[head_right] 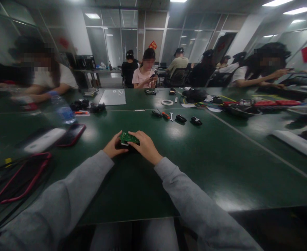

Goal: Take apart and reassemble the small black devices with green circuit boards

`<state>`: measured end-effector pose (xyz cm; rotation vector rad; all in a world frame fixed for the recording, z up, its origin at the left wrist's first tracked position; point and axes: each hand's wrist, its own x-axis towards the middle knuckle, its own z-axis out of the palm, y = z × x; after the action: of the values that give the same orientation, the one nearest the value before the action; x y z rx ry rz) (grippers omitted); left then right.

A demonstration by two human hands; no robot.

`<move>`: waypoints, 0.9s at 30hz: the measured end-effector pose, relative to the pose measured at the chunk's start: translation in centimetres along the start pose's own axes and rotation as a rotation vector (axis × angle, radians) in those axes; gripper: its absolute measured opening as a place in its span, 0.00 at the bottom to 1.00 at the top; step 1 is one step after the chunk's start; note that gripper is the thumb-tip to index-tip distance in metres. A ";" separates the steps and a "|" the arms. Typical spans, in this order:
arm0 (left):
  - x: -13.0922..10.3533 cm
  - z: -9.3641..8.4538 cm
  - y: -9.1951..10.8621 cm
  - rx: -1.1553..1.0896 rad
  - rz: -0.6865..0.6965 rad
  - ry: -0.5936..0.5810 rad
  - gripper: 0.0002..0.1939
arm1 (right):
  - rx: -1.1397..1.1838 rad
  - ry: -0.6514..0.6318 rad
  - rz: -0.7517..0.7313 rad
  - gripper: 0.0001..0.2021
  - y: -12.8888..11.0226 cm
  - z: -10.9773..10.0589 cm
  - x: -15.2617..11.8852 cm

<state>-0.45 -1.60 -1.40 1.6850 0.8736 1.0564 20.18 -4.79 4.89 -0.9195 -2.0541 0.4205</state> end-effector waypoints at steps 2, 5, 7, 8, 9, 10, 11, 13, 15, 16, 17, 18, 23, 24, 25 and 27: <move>0.0 0.0 0.2 0.011 -0.005 0.005 0.55 | 0.012 0.008 -0.002 0.20 0.0 0.0 0.0; 0.0 0.0 0.3 0.006 0.002 0.001 0.55 | 0.025 -0.005 0.005 0.20 -0.1 0.0 -0.1; 0.0 -0.1 0.3 -0.001 0.011 -0.006 0.55 | 0.011 -0.019 0.004 0.20 -0.1 -0.1 -0.1; 0.0 -0.1 0.3 -0.003 0.014 -0.011 0.55 | 0.001 -0.027 0.000 0.20 -0.1 -0.1 -0.1; -0.1 -0.1 0.3 -0.005 0.017 -0.013 0.54 | -0.013 -0.037 -0.006 0.21 0.0 -0.1 -0.2; -0.1 -0.1 0.3 -0.009 0.021 -0.013 0.54 | -0.029 -0.048 -0.015 0.21 0.0 -0.1 -0.2; -0.1 0.0 0.4 -0.017 0.020 -0.009 0.54 | -0.043 -0.057 -0.024 0.21 0.1 -0.1 -0.3; -0.2 0.0 0.6 -0.048 0.008 0.015 0.54 | -0.063 -0.072 -0.041 0.22 0.3 -0.1 -0.5; -0.2 0.1 0.9 -0.095 -0.014 0.049 0.52 | -0.084 -0.074 -0.043 0.22 0.5 -0.3 -0.7; -0.2 0.1 1.0 -0.115 -0.029 0.060 0.51 | -0.097 -0.073 -0.037 0.22 0.8 -0.5 -0.8; -0.2 0.1 1.1 -0.126 -0.041 0.069 0.50 | -0.118 -0.067 -0.029 0.22 1.1 -0.9 -1.0; -0.2 0.1 1.2 -0.128 -0.052 0.075 0.50 | -0.145 -0.056 -0.021 0.22 1.7 -1.5 -1.2; -0.2 -0.1 1.1 -0.113 -0.064 0.086 0.48 | -0.374 0.069 0.036 0.23 7.6 -7.9 -4.1; -0.2 -0.1 0.9 -0.111 -0.058 0.084 0.47 | -0.438 0.107 0.060 0.23 9.4 -10.0 -5.1; -0.2 -0.1 0.8 -0.106 -0.052 0.082 0.47 | -0.513 0.141 0.089 0.23 11.4 -12.2 -6.2; -0.2 -0.2 0.6 -0.082 -0.043 0.075 0.46 | -0.691 0.237 0.171 0.26 15.5 -17.1 -8.7</move>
<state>-0.64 -1.94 -0.90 1.5602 0.8985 1.1169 44.36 -1.20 1.43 -1.4752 -1.9202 -0.3331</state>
